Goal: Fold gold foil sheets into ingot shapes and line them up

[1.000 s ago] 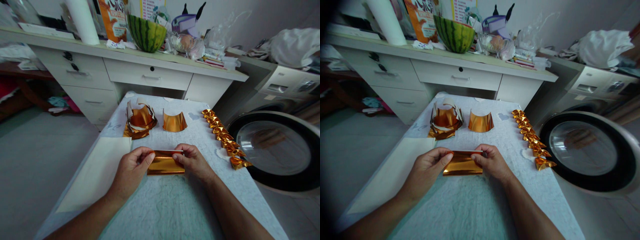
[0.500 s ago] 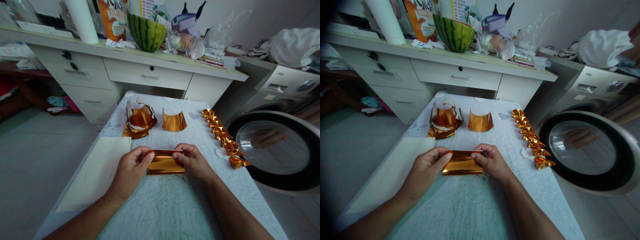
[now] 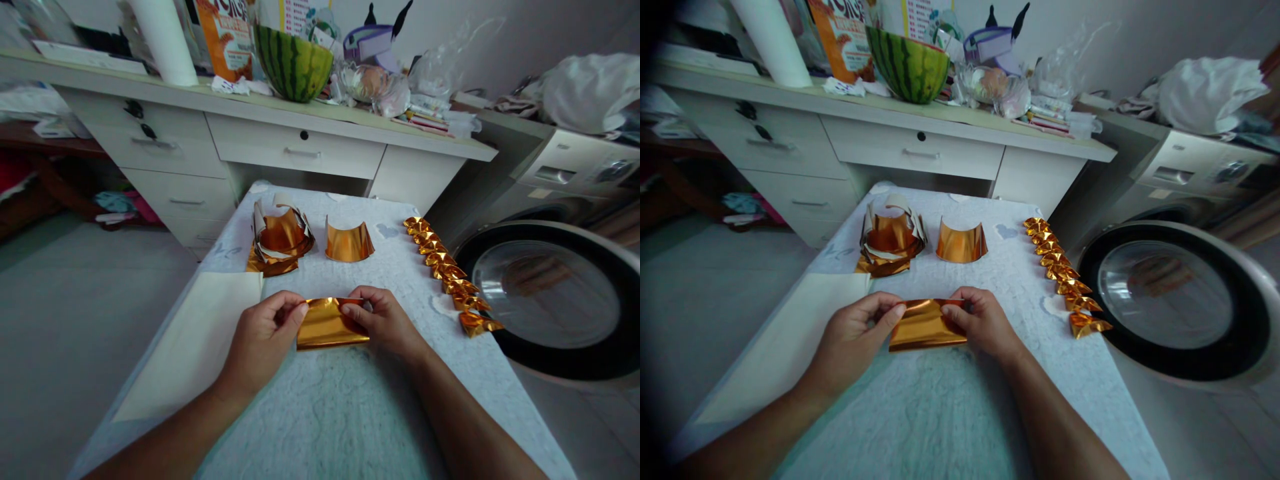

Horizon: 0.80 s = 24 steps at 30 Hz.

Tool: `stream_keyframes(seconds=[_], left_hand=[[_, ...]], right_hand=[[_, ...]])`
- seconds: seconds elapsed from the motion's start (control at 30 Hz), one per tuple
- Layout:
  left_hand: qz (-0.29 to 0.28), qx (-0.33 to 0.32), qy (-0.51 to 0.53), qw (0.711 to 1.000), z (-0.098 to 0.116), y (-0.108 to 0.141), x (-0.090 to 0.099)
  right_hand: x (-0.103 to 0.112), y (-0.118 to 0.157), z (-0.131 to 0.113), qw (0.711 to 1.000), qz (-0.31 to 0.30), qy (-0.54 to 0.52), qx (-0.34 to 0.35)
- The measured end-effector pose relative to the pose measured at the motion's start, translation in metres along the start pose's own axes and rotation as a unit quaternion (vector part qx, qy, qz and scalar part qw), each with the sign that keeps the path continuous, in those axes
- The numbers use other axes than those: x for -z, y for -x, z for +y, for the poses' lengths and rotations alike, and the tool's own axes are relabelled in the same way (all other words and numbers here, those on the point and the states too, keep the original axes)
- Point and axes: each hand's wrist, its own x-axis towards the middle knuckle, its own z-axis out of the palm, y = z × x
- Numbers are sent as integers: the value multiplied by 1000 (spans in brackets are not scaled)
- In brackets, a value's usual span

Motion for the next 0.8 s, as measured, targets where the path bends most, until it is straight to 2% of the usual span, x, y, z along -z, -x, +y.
stream_keyframes(seconds=[0.17,0.33,0.6,0.8], left_hand=[[-11,-41,-142,989,-1,0,-3],[-41,-89,-287,953,-4,-2,-7],[-51,-130,-415,899,-1,-1,-11],[-47,-142,-441,885,-1,-2,-13]], right_hand=[[-2,-3,5,977,62,198,39],[-4,-4,3,934,101,336,72],[-7,-7,8,894,115,426,74],[-11,-7,9,875,132,461,63]])
